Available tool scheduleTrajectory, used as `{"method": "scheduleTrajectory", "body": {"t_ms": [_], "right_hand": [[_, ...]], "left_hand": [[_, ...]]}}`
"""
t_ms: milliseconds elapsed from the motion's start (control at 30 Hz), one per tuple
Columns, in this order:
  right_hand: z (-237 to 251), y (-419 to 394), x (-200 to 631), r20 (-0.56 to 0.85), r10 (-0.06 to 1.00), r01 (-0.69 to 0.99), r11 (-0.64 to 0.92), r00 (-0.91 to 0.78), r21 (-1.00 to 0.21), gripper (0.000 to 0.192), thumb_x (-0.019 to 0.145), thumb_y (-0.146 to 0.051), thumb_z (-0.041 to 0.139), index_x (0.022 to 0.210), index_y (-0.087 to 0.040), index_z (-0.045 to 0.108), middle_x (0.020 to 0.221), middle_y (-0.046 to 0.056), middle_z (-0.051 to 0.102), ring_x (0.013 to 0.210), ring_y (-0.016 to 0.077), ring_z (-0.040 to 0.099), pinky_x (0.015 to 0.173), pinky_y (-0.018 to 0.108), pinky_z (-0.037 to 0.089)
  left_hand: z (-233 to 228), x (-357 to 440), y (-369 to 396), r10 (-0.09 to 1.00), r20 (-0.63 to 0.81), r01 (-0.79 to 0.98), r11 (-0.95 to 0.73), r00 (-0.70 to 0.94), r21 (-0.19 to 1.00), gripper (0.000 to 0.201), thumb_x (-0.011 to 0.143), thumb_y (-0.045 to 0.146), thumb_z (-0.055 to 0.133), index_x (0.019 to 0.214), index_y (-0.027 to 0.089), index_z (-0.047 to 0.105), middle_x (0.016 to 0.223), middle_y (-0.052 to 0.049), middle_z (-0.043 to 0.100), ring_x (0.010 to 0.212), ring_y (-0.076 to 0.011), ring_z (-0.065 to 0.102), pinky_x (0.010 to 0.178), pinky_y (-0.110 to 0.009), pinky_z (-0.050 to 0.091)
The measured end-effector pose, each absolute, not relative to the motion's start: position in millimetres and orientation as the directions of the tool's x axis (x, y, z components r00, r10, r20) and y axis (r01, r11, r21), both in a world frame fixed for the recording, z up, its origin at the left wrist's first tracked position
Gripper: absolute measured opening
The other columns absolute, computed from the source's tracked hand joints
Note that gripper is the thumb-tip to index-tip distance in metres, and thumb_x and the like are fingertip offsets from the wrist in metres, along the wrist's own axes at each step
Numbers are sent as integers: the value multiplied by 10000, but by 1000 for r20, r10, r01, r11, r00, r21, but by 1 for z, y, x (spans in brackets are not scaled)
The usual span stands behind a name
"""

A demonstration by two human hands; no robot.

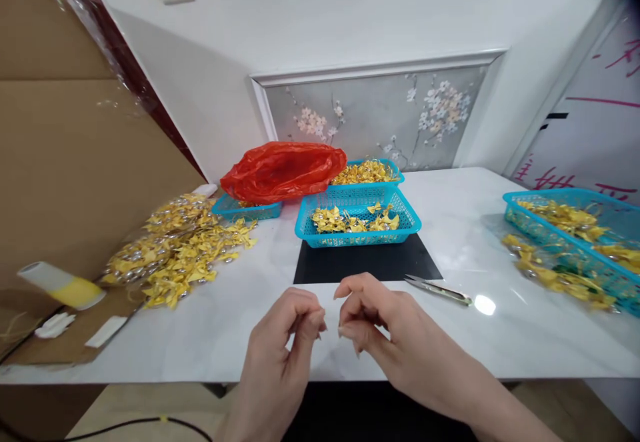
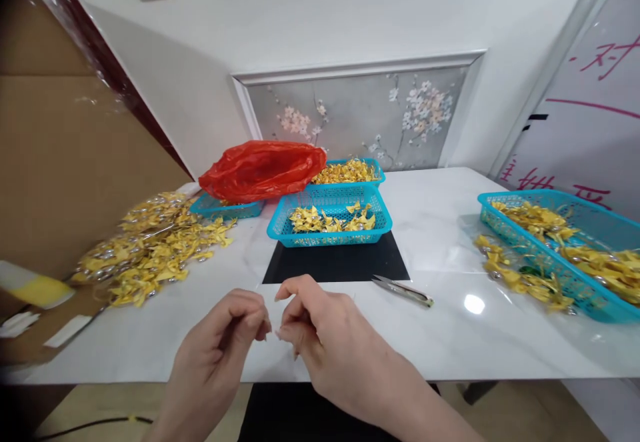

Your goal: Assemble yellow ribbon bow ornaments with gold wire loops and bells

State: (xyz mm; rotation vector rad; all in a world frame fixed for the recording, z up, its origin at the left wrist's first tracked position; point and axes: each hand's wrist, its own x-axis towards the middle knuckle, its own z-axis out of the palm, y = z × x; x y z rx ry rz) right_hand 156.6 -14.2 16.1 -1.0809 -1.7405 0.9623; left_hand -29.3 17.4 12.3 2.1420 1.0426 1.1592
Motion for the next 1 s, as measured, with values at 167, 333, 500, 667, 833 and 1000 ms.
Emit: {"method": "scheduleTrajectory", "body": {"t_ms": [167,333,500,667,833,1000], "right_hand": [[3,-12,171,425,888,547,446,-174,-708,171,952,-120,503,959,-237,628,824,-9,614,712,132,590,666,240,439],[-15,-8,175,530,825,536,544,-199,-646,236,960,-84,451,892,-195,647,827,24,612,703,133,579,661,243,449],[-17,-11,176,609,780,502,587,-142,-635,222,965,-87,448,910,-189,637,783,11,576,664,113,545,626,222,439],[-15,-13,176,530,836,509,521,-143,-685,237,969,-102,437,876,-197,634,785,9,568,670,117,544,621,227,436],[-19,-18,169,351,912,540,409,-212,-736,275,971,-104,427,825,-218,629,748,-10,532,654,121,539,608,236,424],[-17,-27,174,317,913,548,408,-257,-730,269,975,-97,405,875,-226,618,816,-2,566,706,128,583,641,246,443]], "left_hand": [[9,-39,20,946,257,135,-287,198,948,279,955,336,508,713,225,589,889,-42,637,799,-189,598,721,-289,532],[13,-40,17,931,-111,-365,244,347,898,291,886,344,612,635,196,614,951,-98,720,1112,-296,592,915,-417,546],[10,-42,17,945,-150,-404,264,291,876,213,809,352,730,676,187,710,924,-92,729,1075,-288,607,908,-396,559],[12,-46,13,937,-112,-414,251,331,875,271,818,345,742,601,197,679,878,-47,703,1046,-235,608,887,-321,567],[10,-41,10,921,-73,-447,253,382,858,259,794,384,767,620,217,675,757,3,632,984,-222,657,887,-394,582],[-5,-48,25,934,320,55,-332,156,942,144,841,333,717,731,256,768,838,-26,736,708,-156,690,663,-244,589]]}}
